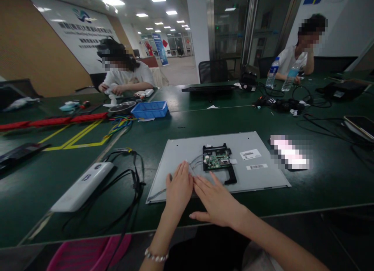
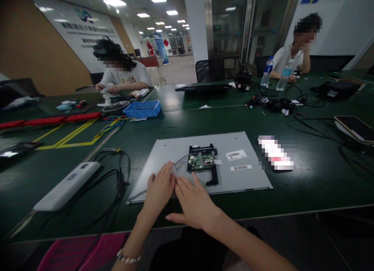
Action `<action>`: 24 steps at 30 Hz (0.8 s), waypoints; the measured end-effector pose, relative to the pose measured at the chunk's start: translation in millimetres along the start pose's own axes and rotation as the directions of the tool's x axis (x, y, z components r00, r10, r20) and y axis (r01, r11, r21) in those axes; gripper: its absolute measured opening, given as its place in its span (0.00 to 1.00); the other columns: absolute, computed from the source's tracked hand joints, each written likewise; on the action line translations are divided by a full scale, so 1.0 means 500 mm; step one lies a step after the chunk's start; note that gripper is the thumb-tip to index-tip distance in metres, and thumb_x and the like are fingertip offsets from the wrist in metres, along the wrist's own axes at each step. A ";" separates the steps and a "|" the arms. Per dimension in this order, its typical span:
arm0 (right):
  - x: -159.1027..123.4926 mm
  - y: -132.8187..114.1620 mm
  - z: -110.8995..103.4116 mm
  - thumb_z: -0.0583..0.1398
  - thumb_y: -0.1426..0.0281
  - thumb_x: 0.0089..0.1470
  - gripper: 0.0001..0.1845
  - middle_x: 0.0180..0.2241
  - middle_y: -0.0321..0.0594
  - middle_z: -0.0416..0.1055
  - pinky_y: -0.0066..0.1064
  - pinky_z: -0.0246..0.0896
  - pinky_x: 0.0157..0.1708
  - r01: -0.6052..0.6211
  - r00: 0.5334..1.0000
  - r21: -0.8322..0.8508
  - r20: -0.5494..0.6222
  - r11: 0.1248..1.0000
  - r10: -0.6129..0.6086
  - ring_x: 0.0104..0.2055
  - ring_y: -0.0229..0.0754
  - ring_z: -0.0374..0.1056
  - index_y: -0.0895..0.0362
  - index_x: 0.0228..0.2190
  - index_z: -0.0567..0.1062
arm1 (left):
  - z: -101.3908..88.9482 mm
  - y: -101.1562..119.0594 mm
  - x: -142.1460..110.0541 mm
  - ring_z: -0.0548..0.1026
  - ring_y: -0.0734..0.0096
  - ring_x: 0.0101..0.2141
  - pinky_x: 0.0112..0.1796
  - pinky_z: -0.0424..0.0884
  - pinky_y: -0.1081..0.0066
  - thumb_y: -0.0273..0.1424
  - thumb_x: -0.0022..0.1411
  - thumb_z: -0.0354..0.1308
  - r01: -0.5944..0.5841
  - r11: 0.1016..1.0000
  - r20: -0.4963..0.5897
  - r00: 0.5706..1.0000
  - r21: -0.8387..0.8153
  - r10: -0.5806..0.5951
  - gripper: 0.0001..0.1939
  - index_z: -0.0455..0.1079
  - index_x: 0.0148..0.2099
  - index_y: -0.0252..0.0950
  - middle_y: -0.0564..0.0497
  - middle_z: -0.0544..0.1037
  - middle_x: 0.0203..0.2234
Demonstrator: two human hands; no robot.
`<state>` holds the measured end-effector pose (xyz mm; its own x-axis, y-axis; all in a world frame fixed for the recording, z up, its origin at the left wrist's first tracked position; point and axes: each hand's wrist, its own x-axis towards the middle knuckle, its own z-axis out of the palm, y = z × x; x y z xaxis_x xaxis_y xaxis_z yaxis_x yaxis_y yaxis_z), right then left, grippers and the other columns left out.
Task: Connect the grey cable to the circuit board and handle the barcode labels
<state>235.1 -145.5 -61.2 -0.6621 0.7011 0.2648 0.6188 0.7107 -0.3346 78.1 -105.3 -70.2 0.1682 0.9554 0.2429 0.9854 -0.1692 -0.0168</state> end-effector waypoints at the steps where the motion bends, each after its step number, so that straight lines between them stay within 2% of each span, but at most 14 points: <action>1: -0.002 -0.001 -0.002 0.45 0.48 0.58 0.41 0.61 0.59 0.51 0.53 0.33 0.61 0.001 1.000 0.003 -0.002 1.000 -0.001 0.63 0.53 0.46 0.69 0.59 0.53 | 0.001 0.001 0.000 0.61 0.59 0.57 0.52 0.58 0.52 0.26 0.63 0.40 0.007 1.000 -0.004 1.000 -0.009 -0.007 0.23 0.56 0.60 0.30 0.38 0.64 0.57; 5: -0.017 0.004 -0.028 0.46 0.51 0.59 0.36 0.58 0.55 0.58 0.51 0.38 0.61 0.016 1.000 0.046 0.002 0.999 -0.016 0.61 0.51 0.50 0.65 0.58 0.57 | 0.003 0.001 0.002 0.63 0.58 0.56 0.51 0.58 0.52 0.26 0.63 0.42 0.032 0.999 -0.039 0.999 -0.030 -0.033 0.22 0.56 0.59 0.29 0.35 0.66 0.54; 8: -0.036 0.027 -0.063 0.48 0.55 0.60 0.29 0.57 0.49 0.61 0.47 0.42 0.60 -0.019 0.999 0.062 -0.043 0.998 0.021 0.61 0.48 0.51 0.61 0.57 0.60 | -0.001 -0.001 0.007 0.65 0.57 0.54 0.50 0.59 0.53 0.28 0.62 0.43 0.047 0.998 -0.054 0.997 -0.045 -0.050 0.20 0.57 0.56 0.31 0.35 0.68 0.53; 12: -0.062 0.093 -0.106 0.50 0.64 0.60 0.21 0.53 0.44 0.66 0.45 0.47 0.58 -0.144 0.978 0.031 -0.149 0.989 0.147 0.57 0.46 0.57 0.57 0.52 0.66 | -0.012 -0.004 0.014 0.69 0.57 0.49 0.48 0.61 0.53 0.30 0.62 0.46 0.082 0.993 -0.013 0.996 -0.088 -0.084 0.15 0.61 0.51 0.34 0.39 0.71 0.47; 15: -0.079 0.157 -0.125 0.51 0.67 0.59 0.17 0.49 0.43 0.70 0.43 0.55 0.54 -0.256 0.942 0.041 -0.215 0.966 0.259 0.51 0.46 0.64 0.56 0.48 0.70 | -0.020 -0.002 0.011 0.67 0.55 0.50 0.47 0.62 0.53 0.32 0.61 0.48 0.086 0.990 -0.031 0.995 -0.112 -0.090 0.15 0.60 0.50 0.35 0.39 0.68 0.50; 20: -0.085 0.250 -0.137 0.53 0.70 0.56 0.15 0.44 0.43 0.73 0.42 0.60 0.48 -0.343 0.920 0.075 -0.175 0.936 0.351 0.47 0.46 0.67 0.55 0.43 0.74 | -0.041 0.008 -0.008 0.60 0.50 0.56 0.50 0.60 0.51 0.33 0.62 0.49 0.055 0.992 -0.187 0.979 -0.113 -0.075 0.19 0.58 0.55 0.35 0.36 0.59 0.58; 22: -0.078 0.278 -0.136 0.54 0.71 0.54 0.14 0.42 0.43 0.73 0.41 0.61 0.47 -0.352 0.922 0.110 -0.132 0.930 0.365 0.45 0.46 0.68 0.55 0.41 0.75 | -0.050 0.009 -0.015 0.58 0.50 0.58 0.52 0.58 0.51 0.32 0.61 0.50 0.015 0.994 -0.220 0.975 -0.111 -0.039 0.19 0.59 0.54 0.35 0.37 0.60 0.58; 24: -0.069 0.302 -0.133 0.55 0.71 0.53 0.13 0.40 0.43 0.74 0.39 0.63 0.45 -0.371 0.916 0.168 -0.095 0.913 0.389 0.41 0.44 0.69 0.56 0.40 0.75 | -0.056 0.008 -0.021 0.58 0.53 0.58 0.53 0.57 0.52 0.31 0.61 0.50 -0.050 0.992 -0.199 0.980 -0.112 0.027 0.19 0.60 0.54 0.37 0.40 0.63 0.56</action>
<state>379.3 -58.4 -60.7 -0.3258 0.9245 0.1978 0.7397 0.3796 -0.5557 79.7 -122.7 -45.7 0.1867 0.8829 0.4309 0.9667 -0.2433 0.0798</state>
